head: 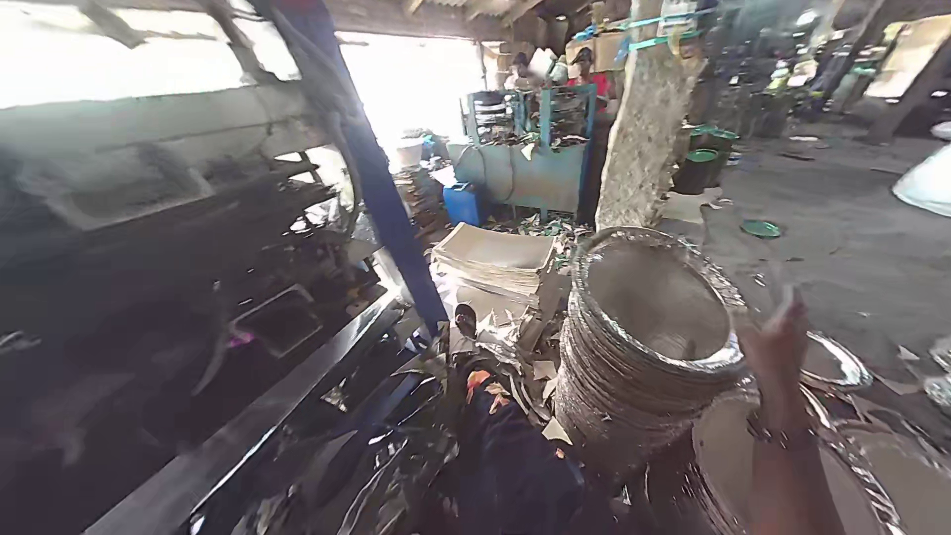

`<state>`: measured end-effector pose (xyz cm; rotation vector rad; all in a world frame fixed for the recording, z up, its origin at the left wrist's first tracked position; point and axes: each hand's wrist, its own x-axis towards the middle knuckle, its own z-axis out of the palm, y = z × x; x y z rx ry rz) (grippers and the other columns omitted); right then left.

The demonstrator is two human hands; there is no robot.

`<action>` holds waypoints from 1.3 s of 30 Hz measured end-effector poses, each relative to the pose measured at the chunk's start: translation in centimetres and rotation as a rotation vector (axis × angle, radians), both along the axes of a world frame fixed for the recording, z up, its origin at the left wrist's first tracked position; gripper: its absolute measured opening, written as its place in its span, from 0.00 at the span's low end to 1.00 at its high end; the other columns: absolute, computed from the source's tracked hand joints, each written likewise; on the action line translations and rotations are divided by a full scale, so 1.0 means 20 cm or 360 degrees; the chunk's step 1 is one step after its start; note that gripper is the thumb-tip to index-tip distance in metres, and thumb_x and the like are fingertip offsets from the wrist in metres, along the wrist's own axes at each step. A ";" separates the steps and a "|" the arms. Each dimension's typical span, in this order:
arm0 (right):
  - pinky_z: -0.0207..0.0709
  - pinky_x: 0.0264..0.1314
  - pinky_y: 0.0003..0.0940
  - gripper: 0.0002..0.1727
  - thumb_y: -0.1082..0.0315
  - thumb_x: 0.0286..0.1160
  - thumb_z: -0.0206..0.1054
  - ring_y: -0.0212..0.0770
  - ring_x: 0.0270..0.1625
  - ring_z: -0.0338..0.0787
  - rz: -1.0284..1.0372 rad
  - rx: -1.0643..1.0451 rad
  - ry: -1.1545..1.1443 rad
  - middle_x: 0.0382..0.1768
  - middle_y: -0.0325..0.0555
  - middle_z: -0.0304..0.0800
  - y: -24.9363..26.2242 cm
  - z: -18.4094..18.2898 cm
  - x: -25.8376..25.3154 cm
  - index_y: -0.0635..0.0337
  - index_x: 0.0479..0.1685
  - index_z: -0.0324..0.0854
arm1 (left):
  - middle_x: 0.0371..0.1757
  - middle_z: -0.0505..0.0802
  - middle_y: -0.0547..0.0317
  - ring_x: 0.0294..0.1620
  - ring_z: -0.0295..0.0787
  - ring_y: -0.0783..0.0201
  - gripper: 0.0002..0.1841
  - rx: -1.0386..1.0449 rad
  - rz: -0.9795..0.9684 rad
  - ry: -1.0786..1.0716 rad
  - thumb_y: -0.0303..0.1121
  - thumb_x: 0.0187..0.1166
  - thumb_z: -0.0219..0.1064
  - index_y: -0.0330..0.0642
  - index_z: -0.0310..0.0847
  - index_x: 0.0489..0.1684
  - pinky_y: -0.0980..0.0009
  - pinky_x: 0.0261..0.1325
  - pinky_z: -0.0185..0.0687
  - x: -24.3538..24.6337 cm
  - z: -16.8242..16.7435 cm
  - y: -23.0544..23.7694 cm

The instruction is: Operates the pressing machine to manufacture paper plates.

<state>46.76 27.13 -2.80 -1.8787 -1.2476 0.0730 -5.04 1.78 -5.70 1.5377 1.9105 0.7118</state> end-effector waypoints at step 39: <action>0.80 0.51 0.67 0.19 0.55 0.90 0.56 0.65 0.52 0.92 0.2420 0.0317 -0.1076 0.47 0.60 0.92 -0.22 0.83 -2.63 0.54 0.66 0.84 | 0.61 0.92 0.45 0.60 0.91 0.49 0.24 0.0645 0.1009 0.1070 0.38 0.76 0.70 0.42 0.82 0.72 0.43 0.65 0.82 -0.76 0.82 -0.67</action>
